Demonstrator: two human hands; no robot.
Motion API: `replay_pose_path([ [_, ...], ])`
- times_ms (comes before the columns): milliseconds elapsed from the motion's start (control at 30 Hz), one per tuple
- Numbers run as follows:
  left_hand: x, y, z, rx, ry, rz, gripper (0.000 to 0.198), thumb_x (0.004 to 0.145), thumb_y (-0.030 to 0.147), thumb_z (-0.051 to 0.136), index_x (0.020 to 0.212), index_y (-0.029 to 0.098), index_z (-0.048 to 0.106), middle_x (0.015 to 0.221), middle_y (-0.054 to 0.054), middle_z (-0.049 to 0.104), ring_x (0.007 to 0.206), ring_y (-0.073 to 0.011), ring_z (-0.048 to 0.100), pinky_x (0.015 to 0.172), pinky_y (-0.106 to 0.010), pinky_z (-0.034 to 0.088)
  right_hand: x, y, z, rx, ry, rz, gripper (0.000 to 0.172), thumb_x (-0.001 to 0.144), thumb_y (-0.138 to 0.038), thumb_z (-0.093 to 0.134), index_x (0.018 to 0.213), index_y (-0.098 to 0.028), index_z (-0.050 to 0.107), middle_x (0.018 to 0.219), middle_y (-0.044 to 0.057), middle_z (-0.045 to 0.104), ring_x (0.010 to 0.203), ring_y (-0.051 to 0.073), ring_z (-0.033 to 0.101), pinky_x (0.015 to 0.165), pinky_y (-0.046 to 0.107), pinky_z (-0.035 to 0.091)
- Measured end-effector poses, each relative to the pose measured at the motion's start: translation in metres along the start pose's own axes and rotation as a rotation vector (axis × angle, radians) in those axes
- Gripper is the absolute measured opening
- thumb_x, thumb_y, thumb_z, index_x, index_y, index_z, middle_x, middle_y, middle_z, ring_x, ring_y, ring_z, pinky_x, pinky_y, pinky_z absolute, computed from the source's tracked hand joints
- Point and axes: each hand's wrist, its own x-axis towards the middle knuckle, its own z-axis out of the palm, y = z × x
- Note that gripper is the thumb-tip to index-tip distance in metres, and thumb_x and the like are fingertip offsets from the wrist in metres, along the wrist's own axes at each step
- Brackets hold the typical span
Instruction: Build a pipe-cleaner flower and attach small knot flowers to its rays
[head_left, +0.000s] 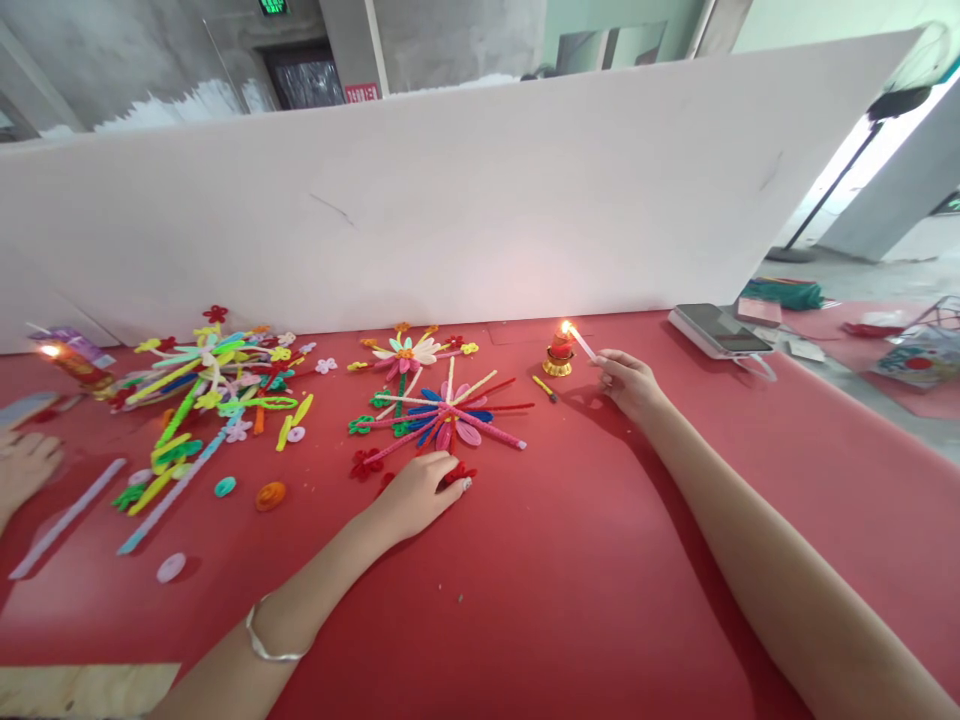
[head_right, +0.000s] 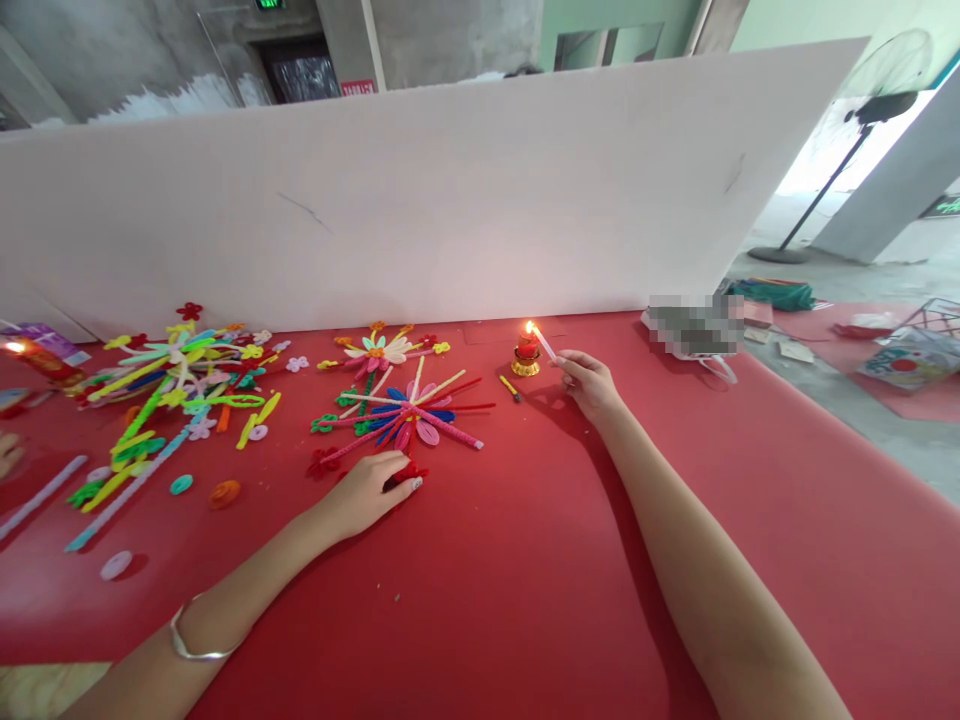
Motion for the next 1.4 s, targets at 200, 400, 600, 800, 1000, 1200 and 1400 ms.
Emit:
replay_pose_path([
  [200,0.0000,0.0002,0.0010,0.010,0.007,0.007,0.026,0.087,0.036,0.042,0.070,0.018,0.049,0.073,-0.002,0.052,0.069,-0.0149,0.050,0.063,-0.026,0.036,-0.0022,-0.0043,0.0001,-0.013,0.005,0.001,0.029,0.050,-0.032,0.080,0.071,-0.023,0.063,0.075,-0.001,0.065,0.045,0.004,0.040,0.042,0.021,0.036],
  [400,-0.0002,0.0003,0.0005,0.010,0.005,0.007,0.025,0.087,0.035,0.042,0.069,0.018,0.048,0.072,-0.002,0.052,0.068,-0.0149,0.049,0.063,-0.027,0.036,-0.0025,-0.0076,0.0002,-0.035,-0.002,-0.016,0.030,0.050,-0.034,0.079,0.072,-0.024,0.061,0.072,-0.001,0.064,0.046,0.005,0.040,0.042,0.022,0.037],
  [600,0.0006,-0.0002,0.0002,0.024,0.000,0.009,0.026,0.087,0.036,0.041,0.069,0.019,0.046,0.073,-0.002,0.052,0.070,-0.0153,0.050,0.063,-0.026,0.036,-0.0017,-0.0062,-0.0010,0.000,-0.004,0.009,0.030,0.049,-0.033,0.080,0.071,-0.023,0.063,0.073,-0.001,0.064,0.046,0.004,0.040,0.042,0.021,0.037],
  [800,-0.0002,-0.0003,0.0003,0.017,-0.003,0.009,0.025,0.087,0.035,0.041,0.069,0.018,0.046,0.073,-0.001,0.051,0.068,-0.0150,0.050,0.063,-0.026,0.036,-0.0020,-0.0075,-0.0021,-0.025,-0.009,-0.020,0.027,0.053,-0.035,0.079,0.072,-0.024,0.063,0.076,0.000,0.065,0.047,0.005,0.041,0.042,0.022,0.037],
  [1000,-0.0001,0.0001,0.0007,0.024,-0.006,0.002,0.026,0.087,0.036,0.041,0.069,0.018,0.046,0.073,-0.001,0.051,0.069,-0.0152,0.050,0.064,-0.026,0.036,-0.0021,-0.0085,-0.0011,-0.018,-0.009,-0.011,0.026,0.053,-0.034,0.078,0.071,-0.023,0.063,0.074,0.000,0.064,0.047,0.005,0.041,0.043,0.022,0.036],
  [1200,0.0001,0.0011,0.0001,0.033,-0.016,0.000,0.026,0.088,0.036,0.040,0.069,0.018,0.045,0.073,-0.001,0.050,0.069,-0.0150,0.050,0.064,-0.026,0.036,-0.0021,-0.0092,0.0004,0.018,0.013,0.017,0.027,0.050,-0.033,0.080,0.070,-0.023,0.064,0.070,-0.001,0.063,0.048,0.004,0.041,0.043,0.020,0.037],
  [1400,0.0004,0.0009,0.0001,0.038,-0.012,0.004,0.026,0.088,0.036,0.041,0.069,0.018,0.045,0.073,-0.001,0.050,0.069,-0.0146,0.050,0.063,-0.025,0.036,-0.0001,-0.0071,-0.0012,-0.012,-0.003,-0.009,0.026,0.053,-0.035,0.079,0.070,-0.023,0.063,0.071,-0.001,0.064,0.047,0.005,0.041,0.042,0.021,0.037],
])
